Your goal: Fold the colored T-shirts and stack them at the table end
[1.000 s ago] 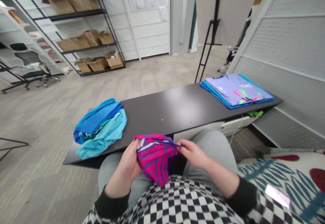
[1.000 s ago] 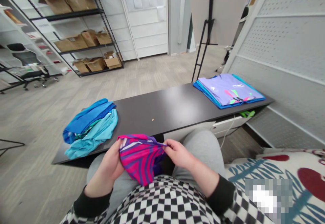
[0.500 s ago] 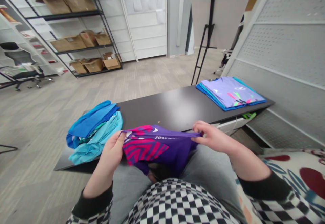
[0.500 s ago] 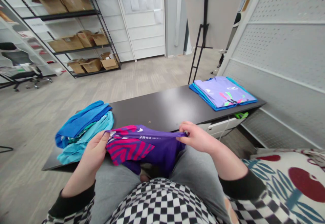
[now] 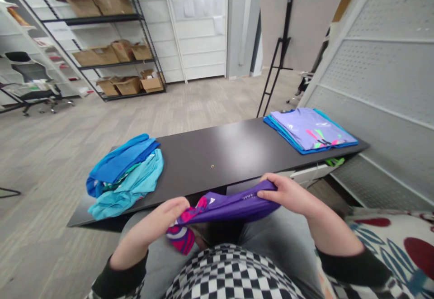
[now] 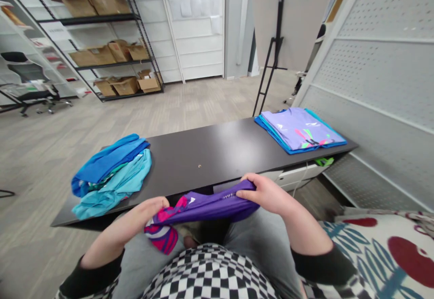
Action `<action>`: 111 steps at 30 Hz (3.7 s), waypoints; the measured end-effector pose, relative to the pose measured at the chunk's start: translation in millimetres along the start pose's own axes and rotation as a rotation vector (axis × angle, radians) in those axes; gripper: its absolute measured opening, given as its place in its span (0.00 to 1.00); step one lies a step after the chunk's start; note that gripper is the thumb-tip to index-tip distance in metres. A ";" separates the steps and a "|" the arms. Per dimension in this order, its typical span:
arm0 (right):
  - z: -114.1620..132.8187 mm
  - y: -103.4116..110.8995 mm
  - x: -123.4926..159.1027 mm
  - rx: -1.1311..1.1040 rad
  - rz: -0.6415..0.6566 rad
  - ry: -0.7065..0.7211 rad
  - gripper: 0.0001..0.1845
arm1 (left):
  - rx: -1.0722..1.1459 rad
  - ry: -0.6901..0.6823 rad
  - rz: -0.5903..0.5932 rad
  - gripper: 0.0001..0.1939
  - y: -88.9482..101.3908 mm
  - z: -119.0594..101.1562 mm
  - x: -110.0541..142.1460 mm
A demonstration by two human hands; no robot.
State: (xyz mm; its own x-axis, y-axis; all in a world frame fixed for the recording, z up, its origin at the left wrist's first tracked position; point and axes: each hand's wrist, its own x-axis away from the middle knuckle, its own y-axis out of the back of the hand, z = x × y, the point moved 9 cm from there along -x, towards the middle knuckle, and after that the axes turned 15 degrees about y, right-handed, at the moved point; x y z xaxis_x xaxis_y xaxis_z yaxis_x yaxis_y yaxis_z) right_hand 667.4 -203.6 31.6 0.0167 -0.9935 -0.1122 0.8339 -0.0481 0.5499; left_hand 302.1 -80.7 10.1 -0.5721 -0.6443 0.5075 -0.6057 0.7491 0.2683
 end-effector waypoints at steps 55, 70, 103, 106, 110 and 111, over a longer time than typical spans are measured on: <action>-114.9 -23.0 -181.5 0.779 0.146 -0.082 0.52 | -0.893 0.065 -0.700 0.48 29.9 -35.0 -200.3; -112.9 -27.5 -180.1 0.782 0.175 -0.149 0.51 | -0.834 0.047 -0.713 0.47 27.4 -30.0 -201.6; -137.9 -1.4 -230.8 0.750 0.322 -0.226 0.59 | -0.926 0.116 -0.645 0.45 52.5 -102.6 -262.5; -122.3 5.8 -246.3 0.736 0.320 -0.176 0.58 | -0.901 0.053 -0.686 0.40 53.3 -130.9 -277.7; -96.9 21.4 -278.4 0.770 0.082 -0.058 0.46 | -0.870 -0.021 -0.628 0.39 43.6 -138.6 -303.5; -97.5 19.8 -284.7 0.771 0.067 -0.056 0.44 | -0.867 -0.027 -0.614 0.40 42.8 -135.7 -309.4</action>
State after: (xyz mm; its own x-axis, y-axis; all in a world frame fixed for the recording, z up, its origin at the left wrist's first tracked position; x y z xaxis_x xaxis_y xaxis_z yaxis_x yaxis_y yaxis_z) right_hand 732.9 88.3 -6.3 0.0083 -0.9996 -0.0276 0.2123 -0.0252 0.9769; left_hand 528.2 171.7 -24.3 -0.3209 -0.9444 0.0716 -0.2000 0.1415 0.9695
